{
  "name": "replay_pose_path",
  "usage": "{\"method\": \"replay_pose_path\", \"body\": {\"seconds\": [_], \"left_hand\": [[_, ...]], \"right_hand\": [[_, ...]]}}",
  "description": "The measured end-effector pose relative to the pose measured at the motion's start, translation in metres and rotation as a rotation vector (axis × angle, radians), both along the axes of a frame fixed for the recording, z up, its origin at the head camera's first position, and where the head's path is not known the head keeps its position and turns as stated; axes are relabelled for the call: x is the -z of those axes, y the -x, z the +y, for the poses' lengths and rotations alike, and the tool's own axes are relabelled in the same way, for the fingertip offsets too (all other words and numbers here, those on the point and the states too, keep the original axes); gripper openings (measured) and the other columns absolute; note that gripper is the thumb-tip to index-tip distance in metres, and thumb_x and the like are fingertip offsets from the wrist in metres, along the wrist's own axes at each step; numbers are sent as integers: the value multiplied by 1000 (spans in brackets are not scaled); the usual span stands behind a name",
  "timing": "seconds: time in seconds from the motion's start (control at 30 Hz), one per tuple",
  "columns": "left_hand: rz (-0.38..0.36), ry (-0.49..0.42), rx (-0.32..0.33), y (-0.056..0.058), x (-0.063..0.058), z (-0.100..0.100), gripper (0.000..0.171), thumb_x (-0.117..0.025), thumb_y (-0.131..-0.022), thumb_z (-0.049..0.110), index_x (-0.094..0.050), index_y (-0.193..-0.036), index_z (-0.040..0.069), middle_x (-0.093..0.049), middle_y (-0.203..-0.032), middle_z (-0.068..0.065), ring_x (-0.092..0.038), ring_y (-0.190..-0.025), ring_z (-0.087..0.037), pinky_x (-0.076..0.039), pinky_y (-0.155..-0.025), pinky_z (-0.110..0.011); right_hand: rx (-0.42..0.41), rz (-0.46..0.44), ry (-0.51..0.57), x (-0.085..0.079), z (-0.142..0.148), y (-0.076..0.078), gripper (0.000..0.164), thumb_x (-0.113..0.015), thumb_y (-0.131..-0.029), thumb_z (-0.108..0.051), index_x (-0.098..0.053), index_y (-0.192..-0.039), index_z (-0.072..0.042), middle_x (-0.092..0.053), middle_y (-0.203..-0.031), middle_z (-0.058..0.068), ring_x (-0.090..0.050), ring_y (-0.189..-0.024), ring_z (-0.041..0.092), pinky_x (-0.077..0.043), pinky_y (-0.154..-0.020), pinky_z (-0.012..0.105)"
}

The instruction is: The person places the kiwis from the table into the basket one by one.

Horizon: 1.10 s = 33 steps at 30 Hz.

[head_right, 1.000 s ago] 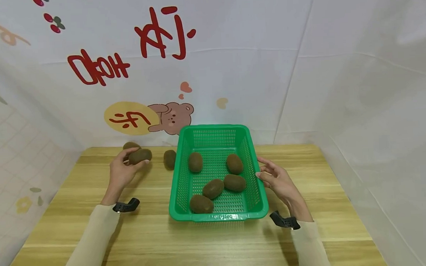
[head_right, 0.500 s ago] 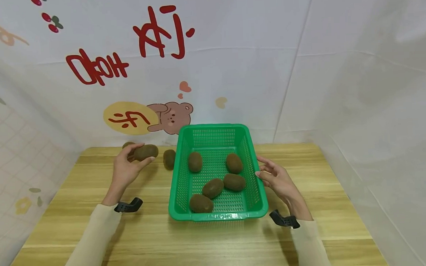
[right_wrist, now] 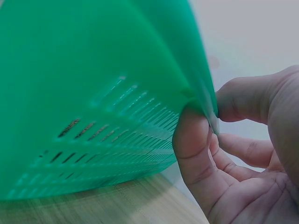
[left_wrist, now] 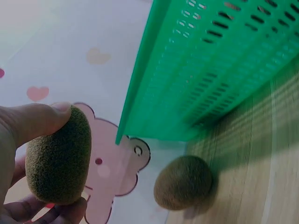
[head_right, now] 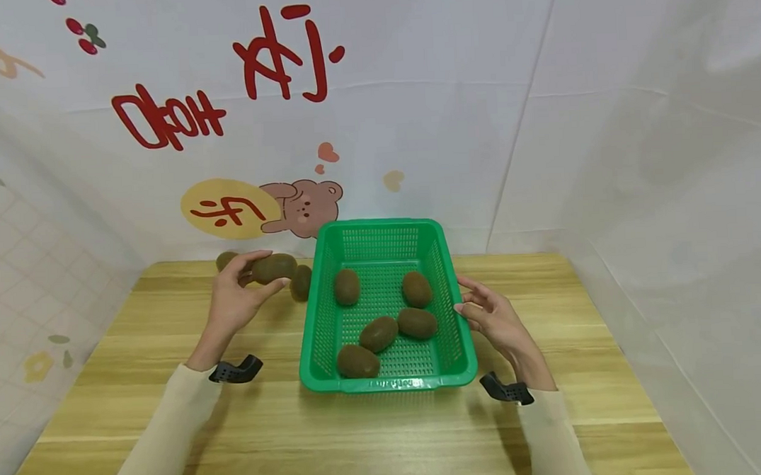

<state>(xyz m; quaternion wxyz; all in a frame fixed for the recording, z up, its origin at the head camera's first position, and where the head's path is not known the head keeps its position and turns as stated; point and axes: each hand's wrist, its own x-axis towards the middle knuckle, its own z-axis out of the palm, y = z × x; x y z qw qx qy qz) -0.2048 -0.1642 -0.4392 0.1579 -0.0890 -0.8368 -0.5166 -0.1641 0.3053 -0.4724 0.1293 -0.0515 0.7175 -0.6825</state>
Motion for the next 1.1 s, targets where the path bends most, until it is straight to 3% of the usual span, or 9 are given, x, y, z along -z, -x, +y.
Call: {"method": "replay_pose_path", "body": {"seconds": [0.57, 0.8, 1.1], "left_hand": [[43, -28, 111, -10, -16, 28, 56, -90, -80, 18, -68, -131, 15, -67, -128, -6, -61, -111, -19, -55, -94, -39], [37, -12, 160, -12, -20, 40, 57, -88, -80, 7, -66, -131, 5, -65, -126, -17, -62, -113, -31, -55, -95, -53], [62, -17, 261, -15, -24, 49, 55, -89, -81, 21, -67, -131, 15, -65, -121, -3, -62, -110, -18, -55, -96, -47]], "right_hand": [[17, -15, -19, -1, -1, 1, 69, -65, -102, -17, -31, -162, -14, -47, -121, 8, -54, -89, 6, -55, -74, 19], [14, -14, -28, 0, -2, 1, 69, -65, -102, -18, -30, -162, -15, -52, -124, 10, -60, -93, 9, -59, -80, 22], [17, -19, -27, 0, 0, 3, 69, -66, -102, -18, -31, -162, -16, -50, -123, 11, -57, -92, 9, -58, -78, 21]]}}
